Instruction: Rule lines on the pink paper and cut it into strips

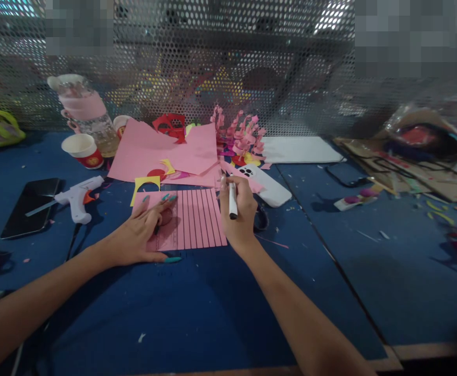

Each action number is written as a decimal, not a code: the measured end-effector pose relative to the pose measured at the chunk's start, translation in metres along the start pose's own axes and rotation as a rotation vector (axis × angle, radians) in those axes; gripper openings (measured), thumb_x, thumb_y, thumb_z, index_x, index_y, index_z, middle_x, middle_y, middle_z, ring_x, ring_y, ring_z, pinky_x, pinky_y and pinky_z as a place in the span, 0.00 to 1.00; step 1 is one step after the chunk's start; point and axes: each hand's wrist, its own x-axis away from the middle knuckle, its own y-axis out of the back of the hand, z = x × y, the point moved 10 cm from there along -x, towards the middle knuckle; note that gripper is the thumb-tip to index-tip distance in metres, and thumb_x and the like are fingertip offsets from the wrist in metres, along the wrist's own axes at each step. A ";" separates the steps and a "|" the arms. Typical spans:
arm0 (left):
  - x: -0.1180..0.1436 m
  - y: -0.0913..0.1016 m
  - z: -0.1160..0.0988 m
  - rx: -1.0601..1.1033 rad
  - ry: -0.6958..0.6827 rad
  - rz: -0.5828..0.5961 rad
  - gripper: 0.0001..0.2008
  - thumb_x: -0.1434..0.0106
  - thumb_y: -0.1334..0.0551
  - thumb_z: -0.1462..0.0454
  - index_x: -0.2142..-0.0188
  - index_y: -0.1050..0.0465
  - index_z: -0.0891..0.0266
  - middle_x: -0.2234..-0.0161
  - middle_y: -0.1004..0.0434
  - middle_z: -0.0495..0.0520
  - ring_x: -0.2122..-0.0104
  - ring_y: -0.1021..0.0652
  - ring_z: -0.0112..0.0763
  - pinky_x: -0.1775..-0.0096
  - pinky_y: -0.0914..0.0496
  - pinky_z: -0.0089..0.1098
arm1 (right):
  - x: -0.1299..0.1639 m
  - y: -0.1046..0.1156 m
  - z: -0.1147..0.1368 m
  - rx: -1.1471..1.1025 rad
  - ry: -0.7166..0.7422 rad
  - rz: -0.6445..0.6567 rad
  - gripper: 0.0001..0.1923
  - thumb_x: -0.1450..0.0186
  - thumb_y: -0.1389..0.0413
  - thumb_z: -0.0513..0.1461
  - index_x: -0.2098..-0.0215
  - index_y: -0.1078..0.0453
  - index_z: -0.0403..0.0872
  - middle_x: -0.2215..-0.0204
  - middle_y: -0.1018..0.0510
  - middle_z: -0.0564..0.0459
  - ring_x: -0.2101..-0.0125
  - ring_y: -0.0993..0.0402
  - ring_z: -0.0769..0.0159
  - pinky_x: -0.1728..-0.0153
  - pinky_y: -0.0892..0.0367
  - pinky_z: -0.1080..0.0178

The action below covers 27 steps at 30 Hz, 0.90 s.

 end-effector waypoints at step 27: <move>0.000 -0.006 0.002 0.055 0.031 0.069 0.44 0.47 0.54 0.34 0.47 0.44 0.69 0.38 0.51 0.75 0.36 0.51 0.45 0.39 0.64 0.53 | 0.015 -0.097 -0.017 -0.698 -0.584 0.353 0.20 0.49 0.38 0.52 0.79 0.40 0.47 0.91 0.32 0.61 0.92 0.41 0.77 0.94 0.47 0.73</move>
